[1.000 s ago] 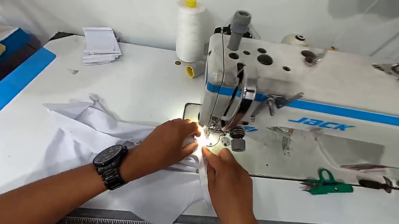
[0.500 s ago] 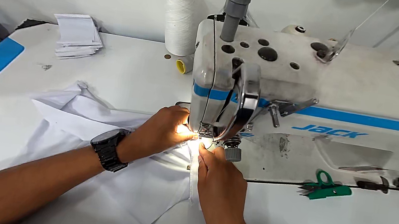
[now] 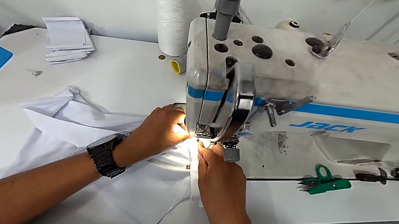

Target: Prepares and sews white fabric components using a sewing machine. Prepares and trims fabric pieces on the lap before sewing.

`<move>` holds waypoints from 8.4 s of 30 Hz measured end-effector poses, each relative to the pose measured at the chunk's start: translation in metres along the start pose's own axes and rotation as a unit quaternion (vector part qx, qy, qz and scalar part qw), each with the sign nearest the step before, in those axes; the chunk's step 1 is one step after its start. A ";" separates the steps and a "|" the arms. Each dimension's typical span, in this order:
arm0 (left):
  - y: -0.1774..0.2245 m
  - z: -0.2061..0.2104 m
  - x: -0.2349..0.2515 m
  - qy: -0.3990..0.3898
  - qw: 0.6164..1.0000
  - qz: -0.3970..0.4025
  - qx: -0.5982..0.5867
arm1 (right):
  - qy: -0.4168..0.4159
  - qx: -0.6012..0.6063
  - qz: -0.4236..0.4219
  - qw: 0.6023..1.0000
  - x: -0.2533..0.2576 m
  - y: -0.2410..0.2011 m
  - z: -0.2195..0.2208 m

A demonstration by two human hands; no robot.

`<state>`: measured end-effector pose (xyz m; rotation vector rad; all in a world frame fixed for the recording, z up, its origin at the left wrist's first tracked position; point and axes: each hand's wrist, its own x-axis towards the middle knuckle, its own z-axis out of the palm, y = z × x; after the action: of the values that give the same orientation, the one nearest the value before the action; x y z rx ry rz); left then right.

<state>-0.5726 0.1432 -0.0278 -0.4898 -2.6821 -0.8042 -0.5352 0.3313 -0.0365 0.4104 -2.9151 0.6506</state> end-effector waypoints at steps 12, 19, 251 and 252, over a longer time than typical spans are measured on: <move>-0.017 0.007 0.002 0.028 0.996 0.056 0.062 | -0.002 0.051 0.017 0.999 0.002 -0.001 -0.005; 0.046 -0.003 -0.074 -0.012 0.992 0.090 0.082 | -0.232 0.323 -0.108 0.911 -0.055 0.080 -0.043; 0.129 0.016 -0.215 0.044 0.990 -0.045 -0.124 | -0.279 0.313 -0.331 0.845 -0.099 0.076 -0.066; 0.136 0.023 -0.227 0.039 0.983 -0.040 -0.174 | -0.290 0.327 -0.323 0.839 -0.116 0.086 -0.068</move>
<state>-0.3180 0.2101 -0.0668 -0.4182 -2.5102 -1.2977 -0.4452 0.4629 -0.0312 1.8451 -2.5861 1.5801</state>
